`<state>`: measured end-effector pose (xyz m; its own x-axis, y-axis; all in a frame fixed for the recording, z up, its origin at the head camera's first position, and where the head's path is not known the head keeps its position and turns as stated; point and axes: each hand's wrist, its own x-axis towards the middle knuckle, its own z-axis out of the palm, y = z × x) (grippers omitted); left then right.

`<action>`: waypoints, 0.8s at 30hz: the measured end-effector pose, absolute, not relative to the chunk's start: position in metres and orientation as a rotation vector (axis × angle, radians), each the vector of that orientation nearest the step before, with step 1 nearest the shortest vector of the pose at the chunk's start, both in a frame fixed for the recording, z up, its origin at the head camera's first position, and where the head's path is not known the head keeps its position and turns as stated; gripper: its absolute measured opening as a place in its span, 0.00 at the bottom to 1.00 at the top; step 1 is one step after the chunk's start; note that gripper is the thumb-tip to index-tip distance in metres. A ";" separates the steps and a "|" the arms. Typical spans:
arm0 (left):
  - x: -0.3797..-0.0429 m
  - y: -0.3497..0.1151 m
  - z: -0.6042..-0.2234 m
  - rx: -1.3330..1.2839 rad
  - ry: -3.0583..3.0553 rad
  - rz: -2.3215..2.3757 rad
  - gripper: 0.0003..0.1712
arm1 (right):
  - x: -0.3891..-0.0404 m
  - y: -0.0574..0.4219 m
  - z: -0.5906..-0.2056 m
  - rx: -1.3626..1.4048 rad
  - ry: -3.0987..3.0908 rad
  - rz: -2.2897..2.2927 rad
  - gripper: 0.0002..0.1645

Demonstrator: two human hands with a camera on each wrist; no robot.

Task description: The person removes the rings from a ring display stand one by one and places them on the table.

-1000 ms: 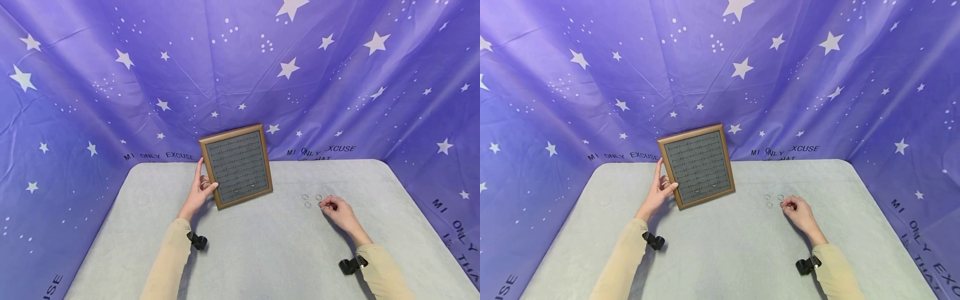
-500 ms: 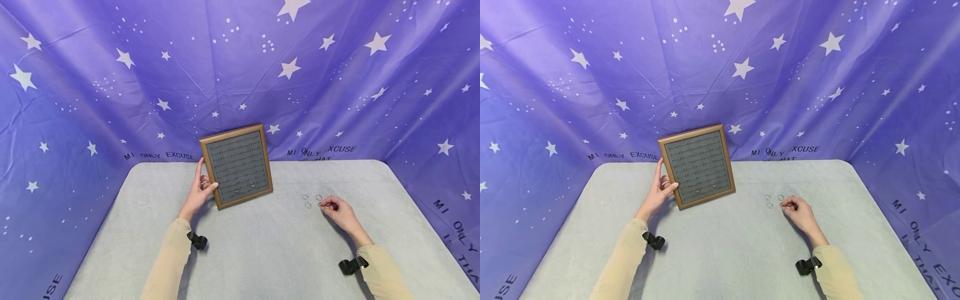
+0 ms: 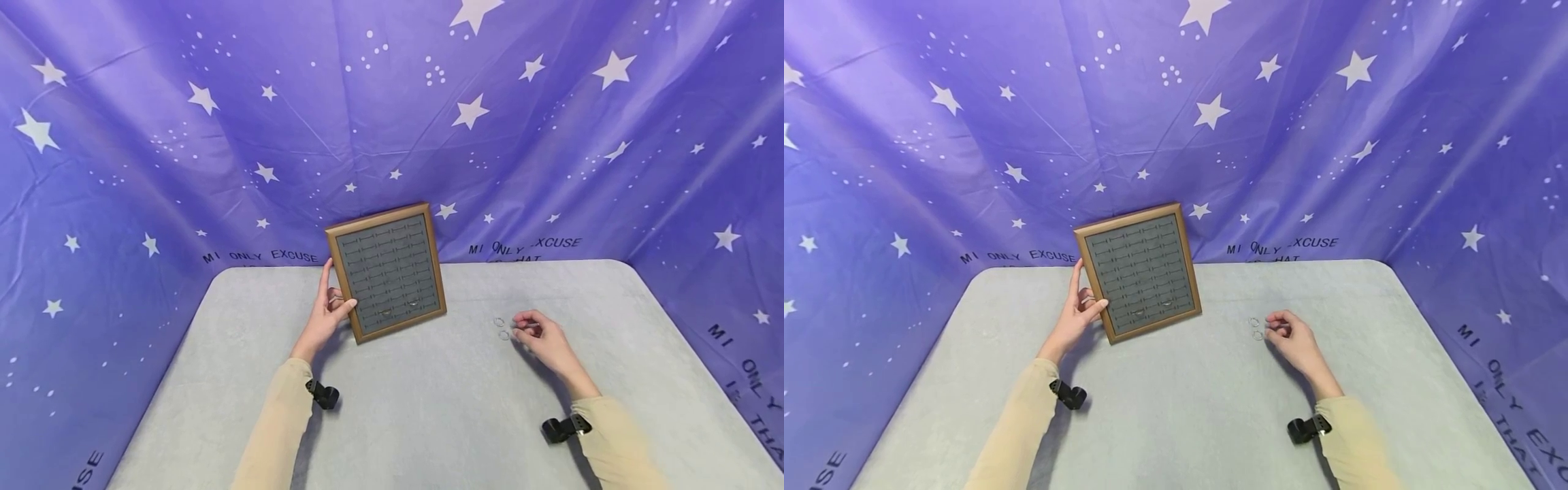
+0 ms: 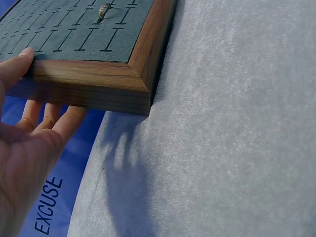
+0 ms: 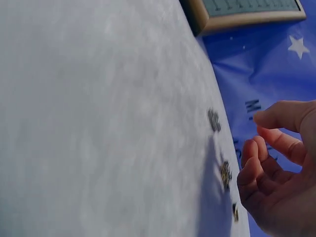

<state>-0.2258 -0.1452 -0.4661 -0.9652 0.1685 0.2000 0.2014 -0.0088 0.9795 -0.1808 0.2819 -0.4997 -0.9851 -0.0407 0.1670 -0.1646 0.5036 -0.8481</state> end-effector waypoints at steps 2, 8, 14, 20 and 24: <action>-0.226 -0.146 -0.466 -0.407 -2.192 -2.179 0.54 | -0.182 0.274 -0.494 0.195 -2.605 1.547 0.13; -0.225 -0.146 -0.465 -0.409 -2.187 -2.194 0.54 | -0.179 0.243 -0.466 0.220 -2.585 1.637 0.11; -0.226 -0.146 -0.464 -0.419 -2.192 -2.185 0.54 | -0.181 0.216 -0.456 0.283 -2.599 1.662 0.10; -0.226 -0.146 -0.465 -0.429 -2.186 -2.197 0.55 | -0.186 0.192 -0.453 0.374 -2.625 1.680 0.10; -0.226 -0.147 -0.464 -0.431 -2.183 -2.207 0.55 | -0.190 0.176 -0.449 0.465 -2.639 1.622 0.09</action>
